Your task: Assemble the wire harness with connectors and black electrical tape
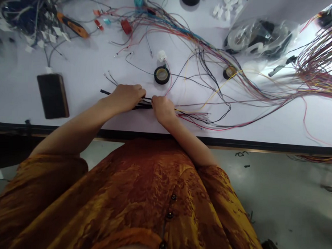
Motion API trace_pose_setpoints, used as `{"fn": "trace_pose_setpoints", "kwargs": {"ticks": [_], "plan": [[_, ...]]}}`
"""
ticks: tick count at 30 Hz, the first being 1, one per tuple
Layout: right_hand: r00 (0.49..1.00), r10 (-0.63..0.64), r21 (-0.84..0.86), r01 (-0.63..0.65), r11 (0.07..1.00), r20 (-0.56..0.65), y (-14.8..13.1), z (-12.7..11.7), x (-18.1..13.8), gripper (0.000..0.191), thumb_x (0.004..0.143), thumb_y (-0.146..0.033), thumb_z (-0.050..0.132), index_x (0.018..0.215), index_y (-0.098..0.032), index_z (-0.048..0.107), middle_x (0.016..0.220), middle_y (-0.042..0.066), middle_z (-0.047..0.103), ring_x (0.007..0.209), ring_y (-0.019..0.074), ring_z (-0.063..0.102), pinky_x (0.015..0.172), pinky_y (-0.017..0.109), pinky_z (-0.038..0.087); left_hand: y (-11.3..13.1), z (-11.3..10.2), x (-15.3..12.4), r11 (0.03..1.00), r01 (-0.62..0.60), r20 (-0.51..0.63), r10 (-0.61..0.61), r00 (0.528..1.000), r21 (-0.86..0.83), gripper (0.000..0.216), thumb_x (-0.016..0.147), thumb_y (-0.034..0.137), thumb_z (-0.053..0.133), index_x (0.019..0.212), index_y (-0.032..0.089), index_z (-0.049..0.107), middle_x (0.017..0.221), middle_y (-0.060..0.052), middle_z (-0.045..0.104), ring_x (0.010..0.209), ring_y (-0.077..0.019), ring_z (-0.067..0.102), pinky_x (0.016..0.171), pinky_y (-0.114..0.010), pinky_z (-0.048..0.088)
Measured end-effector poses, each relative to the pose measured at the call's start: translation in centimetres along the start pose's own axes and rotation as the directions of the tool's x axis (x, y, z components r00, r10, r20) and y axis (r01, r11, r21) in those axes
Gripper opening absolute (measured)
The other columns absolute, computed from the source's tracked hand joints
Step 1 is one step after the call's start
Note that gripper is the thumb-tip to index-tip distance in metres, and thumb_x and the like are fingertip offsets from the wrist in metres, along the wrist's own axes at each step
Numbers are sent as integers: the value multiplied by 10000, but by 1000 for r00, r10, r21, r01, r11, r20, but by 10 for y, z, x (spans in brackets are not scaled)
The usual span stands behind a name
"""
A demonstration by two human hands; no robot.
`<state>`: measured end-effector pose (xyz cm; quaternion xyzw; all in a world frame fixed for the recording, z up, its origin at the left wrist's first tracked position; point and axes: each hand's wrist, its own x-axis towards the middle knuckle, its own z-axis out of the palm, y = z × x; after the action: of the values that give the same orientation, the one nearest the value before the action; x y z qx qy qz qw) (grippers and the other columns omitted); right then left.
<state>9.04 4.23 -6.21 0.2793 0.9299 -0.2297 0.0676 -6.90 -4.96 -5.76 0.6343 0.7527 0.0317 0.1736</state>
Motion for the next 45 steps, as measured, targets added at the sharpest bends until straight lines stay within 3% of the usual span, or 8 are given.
{"fn": "trace_pose_setpoints", "kwargs": {"ticks": [7, 12, 16, 19, 25, 30, 37, 45], "plan": [[996, -57, -99, 63, 993, 63, -4, 1, 18, 157, 879, -131, 565, 962, -141, 698, 908, 152, 727, 799, 236, 651, 677, 328, 440, -21, -5, 3, 998, 49, -49, -47, 998, 41, 189, 914, 200, 550, 955, 191, 734, 990, -110, 652, 1024, -289, 635, 865, -388, 483], [978, -205, 314, 185, 931, 31, 24, -8, 8, 130, 832, -279, 604, 738, -198, 563, 773, 31, 619, 728, 157, 539, 652, 281, 397, -41, -2, 10, 988, 70, -84, -82, 993, -135, 165, 869, 260, 646, 960, 211, 776, 963, -81, 691, 987, -260, 656, 843, -340, 480], [997, 13, 839, 61, 541, -81, 45, -2, 1, 436, 965, -573, 426, 689, -235, 437, 611, -30, 427, 534, 114, 395, 521, 254, 337, -61, 3, 4, 980, 25, -84, -42, 996, -199, 187, 879, 295, 631, 939, 218, 791, 918, -49, 715, 941, -221, 669, 880, -310, 475], [957, 252, 971, 89, 224, -146, 50, 6, 0, 571, 942, -744, 369, 671, -245, 306, 606, -52, 343, 501, 101, 324, 492, 241, 339, -56, 4, -5, 992, 7, -80, -17, 997, -127, 218, 897, 255, 593, 991, 216, 785, 983, -61, 737, 972, -222, 664, 909, -313, 480], [973, 184, 990, 142, -9, -138, 52, 14, 2, 483, 855, -684, 643, 779, -230, 498, 705, -43, 526, 560, 77, 475, 548, 217, 438, 17, 27, -12, 985, -159, -148, 148, 978, -64, 439, 895, 202, 621, 1331, 152, 623, 1291, -147, 649, 1185, -304, 591, 1046, -447, 461], [951, 270, 988, 155, 5, -151, 49, 21, -6, 427, 923, -640, 582, 834, -223, 561, 684, -49, 526, 573, 75, 509, 573, 208, 461, 35, 61, -14, 956, -165, -313, 84, 946, -242, 231, 966, 204, 519, 1081, 158, 714, 1053, -116, 667, 1037, -266, 604, 957, -435, 504], [949, 287, 945, 30, 325, -129, 54, -1, 6, 172, 972, -257, 572, 833, -174, 631, 652, -41, 571, 587, 70, 550, 594, 183, 483, 31, 74, -31, 961, -191, -368, 107, 924, -199, 268, 979, 264, 524, 1114, 162, 732, 1038, -121, 663, 982, -265, 588, 908, -433, 515], [974, 224, 960, -40, 278, -25, 35, -14, 48, 143, 896, -244, 633, 814, -204, 523, 723, -47, 541, 621, 83, 554, 526, 187, 426, 37, 74, -31, 962, -195, -361, 116, 925, -191, 249, 978, 256, 532, 1075, 190, 752, 1003, -101, 663, 959, -245, 592, 878, -396, 521]]}}
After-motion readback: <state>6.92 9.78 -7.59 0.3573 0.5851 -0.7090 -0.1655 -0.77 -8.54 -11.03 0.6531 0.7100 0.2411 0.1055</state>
